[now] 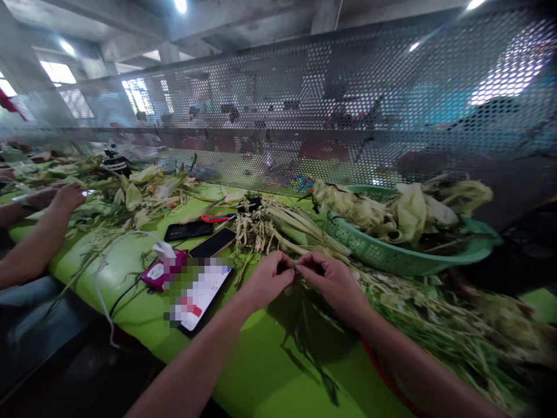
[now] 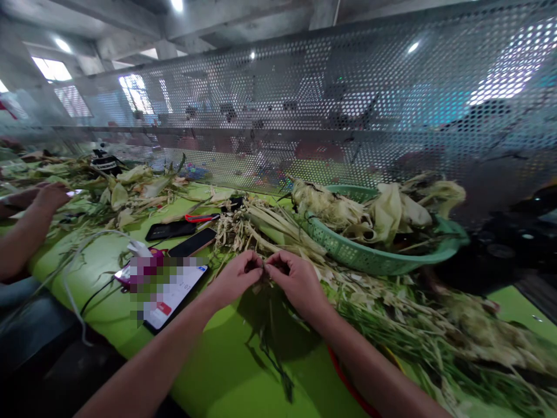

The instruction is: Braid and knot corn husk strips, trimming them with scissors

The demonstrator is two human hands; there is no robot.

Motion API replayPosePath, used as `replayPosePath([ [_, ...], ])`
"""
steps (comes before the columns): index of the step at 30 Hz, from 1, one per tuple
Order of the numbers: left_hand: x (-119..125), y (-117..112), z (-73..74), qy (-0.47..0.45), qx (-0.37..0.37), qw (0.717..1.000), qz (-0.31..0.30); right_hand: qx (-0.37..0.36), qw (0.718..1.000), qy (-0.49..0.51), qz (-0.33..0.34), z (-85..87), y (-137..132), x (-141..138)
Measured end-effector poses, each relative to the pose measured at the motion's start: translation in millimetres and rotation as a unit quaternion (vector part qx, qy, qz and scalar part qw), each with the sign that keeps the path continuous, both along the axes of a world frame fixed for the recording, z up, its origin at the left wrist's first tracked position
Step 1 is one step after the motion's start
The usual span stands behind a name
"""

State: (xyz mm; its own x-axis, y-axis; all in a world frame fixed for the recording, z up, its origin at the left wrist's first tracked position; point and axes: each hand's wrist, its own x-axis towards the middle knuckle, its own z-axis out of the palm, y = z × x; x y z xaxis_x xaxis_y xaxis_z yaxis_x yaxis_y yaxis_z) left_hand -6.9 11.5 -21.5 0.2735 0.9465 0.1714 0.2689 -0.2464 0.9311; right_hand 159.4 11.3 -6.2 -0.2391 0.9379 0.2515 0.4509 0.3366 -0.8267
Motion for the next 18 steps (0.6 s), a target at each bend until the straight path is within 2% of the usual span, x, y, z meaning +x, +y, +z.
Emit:
replayPosePath([
  [7, -3.8, 0.3, 2.7, 0.002, 0.042, 0.999, 0.025, -0.007, 1.000, 0.021, 0.000, 1.5, 1.5, 2.0],
  [11, -9.3, 2.9, 3.3, 0.013, 0.058, 0.997, 0.058, -0.019, 0.998, 0.054, -0.015, 3.0, 5.6, 6.6],
  [14, -13.3, 5.5, 2.9, 0.002, 0.029, 0.996, 0.085, -0.028, 0.997, 0.062, -0.046, 3.7, 11.0, 12.1],
  [18, -14.5, 4.0, 7.8, -0.108, -0.061, 0.989, 0.077, -0.042, 0.995, 0.072, -0.057, 2.8, 15.4, 16.5],
])
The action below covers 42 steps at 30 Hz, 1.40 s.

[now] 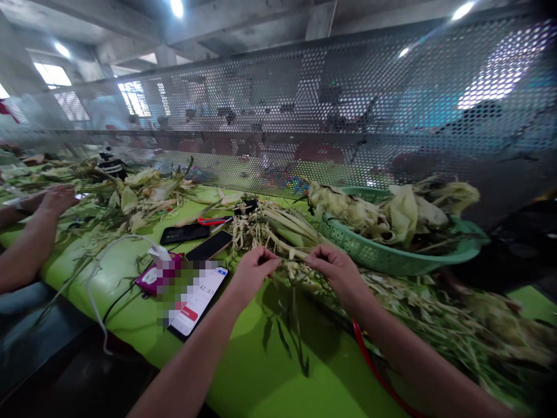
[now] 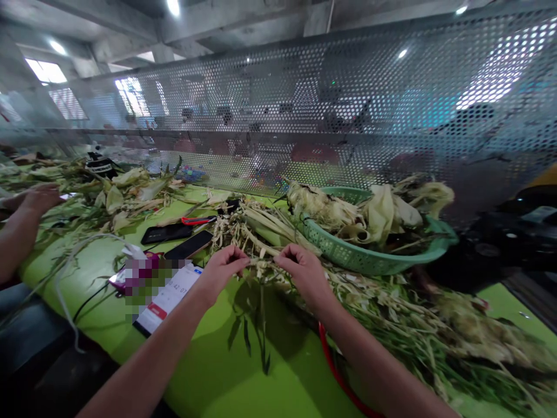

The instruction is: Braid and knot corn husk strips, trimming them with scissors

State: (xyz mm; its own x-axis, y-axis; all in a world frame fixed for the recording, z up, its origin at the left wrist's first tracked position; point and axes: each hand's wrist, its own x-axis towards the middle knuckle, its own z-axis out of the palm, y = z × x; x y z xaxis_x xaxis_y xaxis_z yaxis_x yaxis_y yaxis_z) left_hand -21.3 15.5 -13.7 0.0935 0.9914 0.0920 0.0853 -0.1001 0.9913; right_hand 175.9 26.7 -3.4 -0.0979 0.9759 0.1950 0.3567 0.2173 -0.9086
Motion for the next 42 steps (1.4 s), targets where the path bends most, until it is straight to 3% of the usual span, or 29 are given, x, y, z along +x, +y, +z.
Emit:
replayPosePath([
  [4, 1.2, -6.1, 8.4, -0.172, -0.026, 0.983, -0.056, -0.038, 0.999, 0.010, 0.022, -3.8, 0.2, -1.5],
  [7, 1.5, -8.7, 11.7, -0.246, -0.023, 0.964, -0.099, -0.040, 0.999, 0.024, 0.024, -6.3, -0.2, -3.5],
  [10, 2.8, -8.3, 10.5, -0.221, -0.023, 0.969, -0.109, -0.049, 0.996, 0.056, 0.044, -6.0, -1.8, -5.3],
  [15, 8.4, -4.8, 1.9, -0.073, -0.042, 0.995, -0.061, -0.057, 0.988, 0.126, 0.068, -0.8, -7.8, -9.4],
  [19, 13.8, -4.2, -2.7, -0.026, -0.066, 0.994, -0.087, -0.075, 0.979, 0.166, 0.087, 3.2, -12.1, -11.5],
  [24, 20.8, -6.3, -3.2, -0.075, -0.104, 0.981, -0.144, -0.068, 0.978, 0.165, 0.109, 4.7, -14.9, -12.1],
  [33, 20.2, -9.7, 1.7, -0.123, -0.146, 0.976, -0.106, -0.034, 0.986, 0.128, 0.097, 3.4, -13.3, -11.5],
  [38, 17.1, -8.8, 1.9, -0.137, -0.117, 0.979, -0.097, -0.021, 0.992, 0.112, 0.058, 4.0, -9.8, -9.2],
  [42, 15.1, -8.8, 2.7, -0.151, -0.108, 0.979, -0.087, 0.016, 0.998, 0.040, 0.044, 3.1, -6.4, -6.2],
])
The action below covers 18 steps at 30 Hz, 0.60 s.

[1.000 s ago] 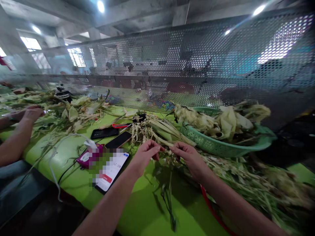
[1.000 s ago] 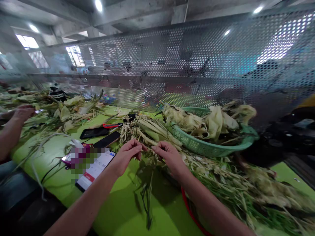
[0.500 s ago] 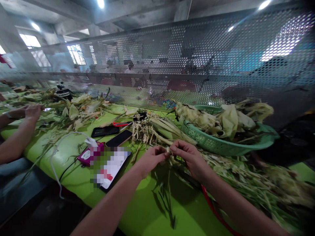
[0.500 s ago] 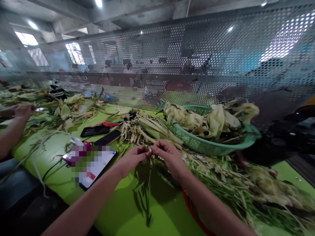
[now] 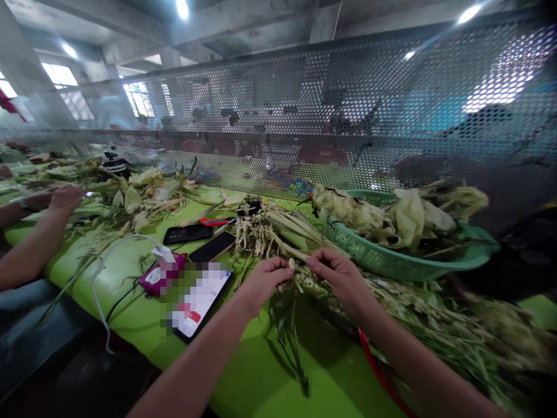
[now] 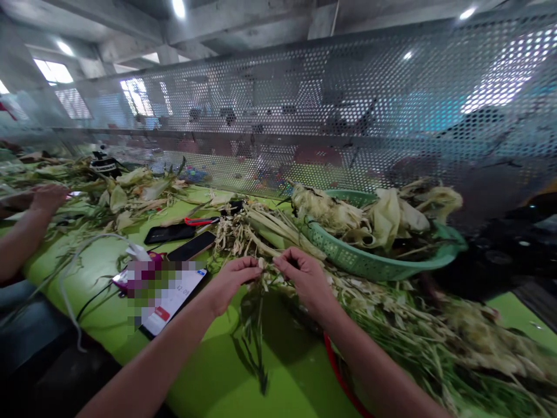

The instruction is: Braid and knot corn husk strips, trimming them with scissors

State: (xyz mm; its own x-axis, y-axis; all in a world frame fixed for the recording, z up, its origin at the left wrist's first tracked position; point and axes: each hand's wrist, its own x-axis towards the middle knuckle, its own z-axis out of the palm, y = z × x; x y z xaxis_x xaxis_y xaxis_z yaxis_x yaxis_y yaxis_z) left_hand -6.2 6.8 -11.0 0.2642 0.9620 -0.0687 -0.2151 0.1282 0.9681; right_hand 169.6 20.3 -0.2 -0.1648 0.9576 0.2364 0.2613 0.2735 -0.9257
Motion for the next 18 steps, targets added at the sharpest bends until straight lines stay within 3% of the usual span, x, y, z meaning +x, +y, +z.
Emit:
replayPosePath([
  [8, -0.4, 7.2, -8.4, 0.024, 0.055, 0.997, 0.040, 0.105, 0.987, -0.117, -0.034, 8.5, -14.7, -7.8],
  [13, -1.7, 8.4, -9.3, 0.055, 0.095, 0.992, 0.069, 0.199, 0.945, -0.258, -0.025, 11.2, -22.7, -12.2],
  [18, -2.1, 6.0, -7.4, 0.056, 0.105, 0.991, 0.067, 0.225, 0.908, -0.352, -0.045, 8.3, -23.7, -15.1],
])
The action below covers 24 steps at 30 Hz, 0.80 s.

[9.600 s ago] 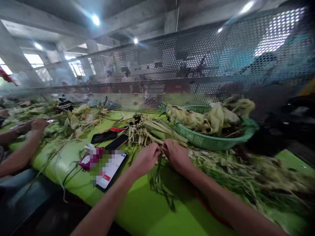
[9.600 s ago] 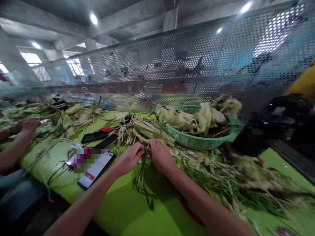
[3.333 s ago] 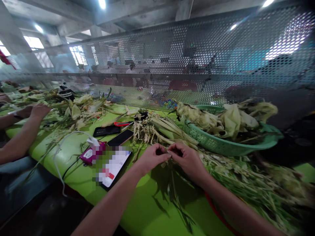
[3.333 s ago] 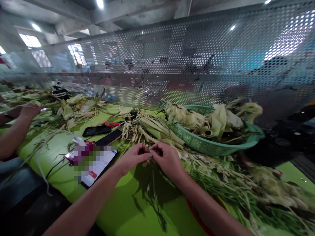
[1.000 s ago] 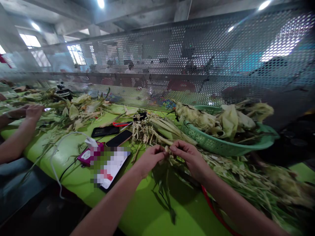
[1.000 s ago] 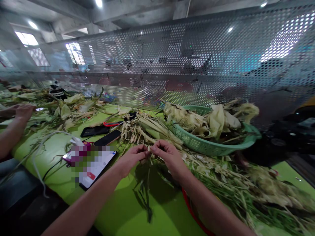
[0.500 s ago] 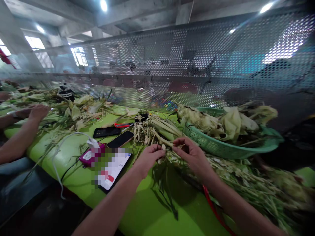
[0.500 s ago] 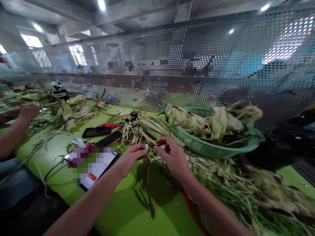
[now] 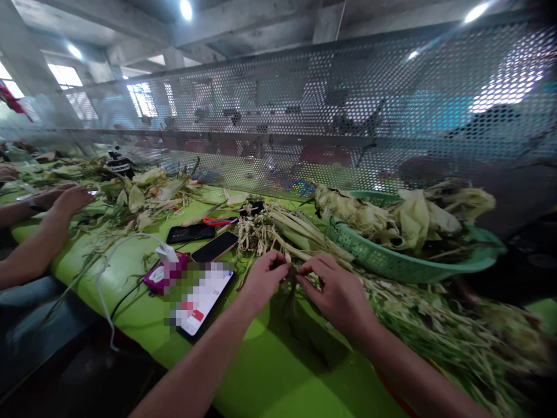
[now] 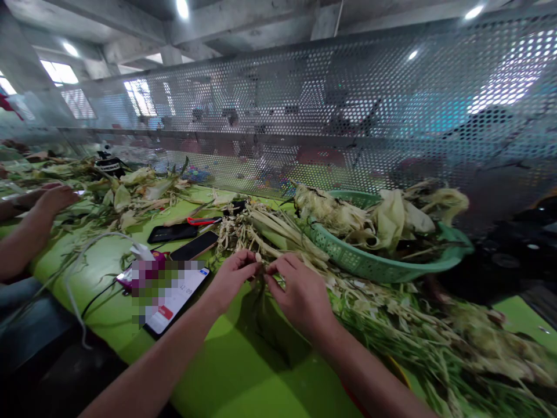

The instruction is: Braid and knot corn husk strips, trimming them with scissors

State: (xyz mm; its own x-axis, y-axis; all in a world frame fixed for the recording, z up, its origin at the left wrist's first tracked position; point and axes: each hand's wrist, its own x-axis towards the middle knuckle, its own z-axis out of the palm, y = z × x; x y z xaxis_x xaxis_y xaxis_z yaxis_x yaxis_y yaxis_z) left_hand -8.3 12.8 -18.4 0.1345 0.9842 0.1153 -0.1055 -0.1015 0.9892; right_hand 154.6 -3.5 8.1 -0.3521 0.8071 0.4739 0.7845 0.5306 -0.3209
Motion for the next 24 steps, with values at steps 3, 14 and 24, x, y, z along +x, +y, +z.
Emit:
replayPosePath([
  [3, 0.3, -0.8, 1.2, 0.005, 0.005, 1.000, -0.007, -0.014, 1.000, -0.005, 0.006, -1.8, 0.2, -1.4],
  [14, 1.7, -2.9, 1.2, 0.073, 0.039, 0.996, 0.018, -0.097, 0.991, 0.077, 0.060, 1.1, -2.4, -7.1],
  [24, -3.1, -0.5, 5.6, 0.033, 0.014, 0.999, -0.022, -0.336, 0.871, 0.347, 0.082, -5.9, 16.2, 5.3],
])
